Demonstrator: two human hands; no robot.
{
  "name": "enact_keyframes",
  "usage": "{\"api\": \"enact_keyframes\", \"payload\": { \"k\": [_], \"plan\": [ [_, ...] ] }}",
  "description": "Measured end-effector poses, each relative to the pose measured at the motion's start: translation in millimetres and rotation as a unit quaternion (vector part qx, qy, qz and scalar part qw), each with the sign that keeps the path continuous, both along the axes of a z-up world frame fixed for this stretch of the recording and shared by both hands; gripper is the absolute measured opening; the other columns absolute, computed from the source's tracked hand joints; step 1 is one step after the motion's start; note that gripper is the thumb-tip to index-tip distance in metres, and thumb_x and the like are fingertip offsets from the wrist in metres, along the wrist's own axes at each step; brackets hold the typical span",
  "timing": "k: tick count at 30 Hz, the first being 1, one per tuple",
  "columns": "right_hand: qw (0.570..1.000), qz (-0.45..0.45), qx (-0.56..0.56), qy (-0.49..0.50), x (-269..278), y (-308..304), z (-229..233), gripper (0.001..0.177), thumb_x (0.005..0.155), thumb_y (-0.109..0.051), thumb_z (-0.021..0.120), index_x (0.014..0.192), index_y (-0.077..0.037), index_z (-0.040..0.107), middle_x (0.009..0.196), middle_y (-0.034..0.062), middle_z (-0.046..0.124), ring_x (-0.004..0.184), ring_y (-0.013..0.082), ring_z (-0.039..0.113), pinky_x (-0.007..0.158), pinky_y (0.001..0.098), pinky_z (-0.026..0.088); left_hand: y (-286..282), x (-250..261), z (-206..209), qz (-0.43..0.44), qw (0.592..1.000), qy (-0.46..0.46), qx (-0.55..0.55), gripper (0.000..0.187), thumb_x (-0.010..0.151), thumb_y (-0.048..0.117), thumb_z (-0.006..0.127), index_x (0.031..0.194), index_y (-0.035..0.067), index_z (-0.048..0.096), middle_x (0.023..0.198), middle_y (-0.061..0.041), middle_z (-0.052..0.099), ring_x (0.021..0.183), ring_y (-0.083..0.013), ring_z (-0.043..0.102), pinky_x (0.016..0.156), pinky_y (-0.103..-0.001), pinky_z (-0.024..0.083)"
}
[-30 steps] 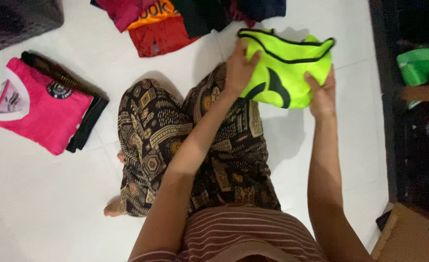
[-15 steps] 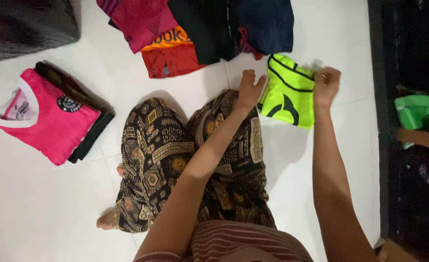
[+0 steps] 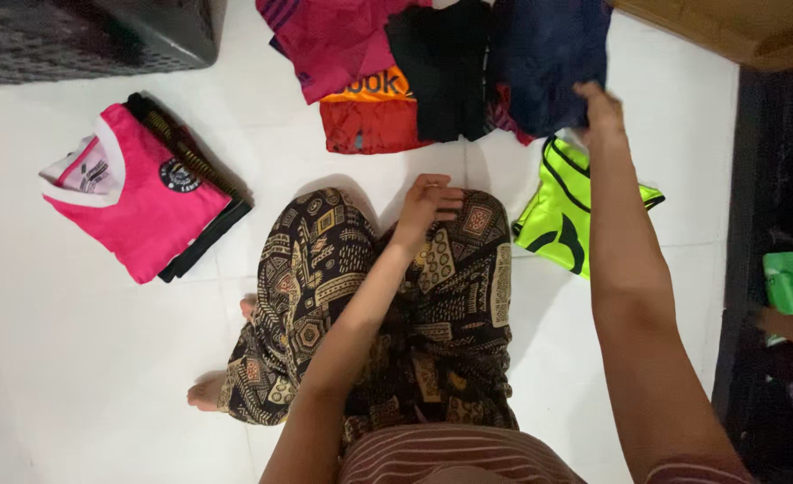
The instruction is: The person folds t-shirts and shorts by hand on a tiled floor and stacks them.
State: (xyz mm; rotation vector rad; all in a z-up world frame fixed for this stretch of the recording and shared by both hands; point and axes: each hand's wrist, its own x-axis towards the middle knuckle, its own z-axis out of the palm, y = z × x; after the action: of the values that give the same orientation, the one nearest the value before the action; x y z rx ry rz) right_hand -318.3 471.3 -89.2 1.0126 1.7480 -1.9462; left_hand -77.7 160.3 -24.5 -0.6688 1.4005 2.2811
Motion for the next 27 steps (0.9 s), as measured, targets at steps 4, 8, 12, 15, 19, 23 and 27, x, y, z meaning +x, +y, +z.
{"api": "enact_keyframes", "payload": {
  "k": [4, 8, 12, 15, 19, 23, 27],
  "plan": [
    [0.944, 0.087, -0.095, 0.303, 17.1, -42.9, 71.5, 0.04, 0.085, 0.0, 0.07, 0.125, 0.0, 0.067, 0.114, 0.0099, 0.072, 0.102, 0.0241, 0.07, 0.095, 0.0367, 0.061, -32.5, 2.4, 29.3, 0.066, 0.997, 0.028, 0.032, 0.038, 0.106, 0.023, 0.045, 0.136, 0.0, 0.052, 0.124, -0.022, 0.068, 0.112, -0.0311, 0.07, 0.098, -0.044, 0.058],
    [0.804, 0.334, 0.214, 0.443, 86.1, -101.8, 177.9, 0.033, 0.094, -0.006, 0.076, 0.125, 0.003, 0.067, 0.115, 0.0139, 0.07, 0.104, 0.0258, 0.064, 0.095, 0.0363, 0.052, -53.8, -13.8, 52.1, 0.08, 0.976, 0.107, 0.173, 0.053, 0.105, 0.033, 0.054, 0.146, 0.0, 0.046, 0.137, -0.022, 0.062, 0.124, -0.0337, 0.064, 0.106, -0.053, 0.054],
    [0.626, 0.566, 0.233, 0.482, 189.5, -159.8, 257.6, 0.05, 0.081, -0.013, 0.082, 0.127, -0.001, 0.066, 0.108, 0.0169, 0.064, 0.104, 0.0294, 0.062, 0.092, 0.0419, 0.05, -74.3, -6.7, 36.5, 0.045, 0.914, -0.057, 0.399, 0.072, 0.088, 0.064, 0.052, 0.14, 0.015, 0.044, 0.128, -0.019, 0.061, 0.115, -0.0415, 0.062, 0.094, -0.061, 0.052],
    [0.462, 0.709, 0.24, 0.476, 258.6, -201.7, 281.8, 0.074, 0.063, -0.016, 0.087, 0.134, -0.009, 0.066, 0.09, 0.0088, 0.057, 0.092, 0.0279, 0.054, 0.081, 0.0437, 0.04, -92.6, 42.8, -3.5, 0.104, 0.893, -0.007, 0.437, 0.072, 0.09, 0.064, 0.052, 0.14, 0.014, 0.046, 0.131, -0.018, 0.061, 0.118, -0.0395, 0.062, 0.097, -0.058, 0.051],
    [0.38, 0.747, 0.242, 0.489, 309.1, -233.1, 274.1, 0.068, 0.074, -0.009, 0.083, 0.139, -0.016, 0.064, 0.098, 0.0006, 0.056, 0.099, 0.0207, 0.052, 0.092, 0.0375, 0.039, -141.7, 133.9, -41.1, 0.18, 0.878, 0.011, 0.443, 0.071, 0.092, 0.063, 0.052, 0.141, 0.011, 0.048, 0.134, -0.017, 0.061, 0.121, -0.0368, 0.062, 0.101, -0.055, 0.05],
    [0.32, 0.771, 0.236, 0.497, 337.8, -257.6, 251.9, 0.067, 0.069, -0.01, 0.081, 0.133, -0.022, 0.066, 0.1, 0.0025, 0.059, 0.099, 0.0242, 0.052, 0.094, 0.0426, 0.037, -201.4, 190.6, -54.7, 0.243, 0.881, 0.032, 0.405, 0.071, 0.094, 0.062, 0.051, 0.141, 0.009, 0.051, 0.137, -0.016, 0.061, 0.124, -0.0341, 0.061, 0.105, -0.051, 0.05],
    [0.349, 0.807, 0.192, 0.437, 350.0, -277.5, 225.1, 0.053, 0.072, -0.019, 0.084, 0.124, -0.02, 0.069, 0.092, 0.0076, 0.061, 0.101, 0.0305, 0.058, 0.096, 0.0553, 0.039, -258.3, 228.9, -50.1, 0.304, 0.882, 0.054, 0.356, 0.071, 0.096, 0.061, 0.051, 0.142, 0.007, 0.054, 0.14, -0.014, 0.061, 0.127, -0.0313, 0.061, 0.109, -0.048, 0.049]
  ]
}}
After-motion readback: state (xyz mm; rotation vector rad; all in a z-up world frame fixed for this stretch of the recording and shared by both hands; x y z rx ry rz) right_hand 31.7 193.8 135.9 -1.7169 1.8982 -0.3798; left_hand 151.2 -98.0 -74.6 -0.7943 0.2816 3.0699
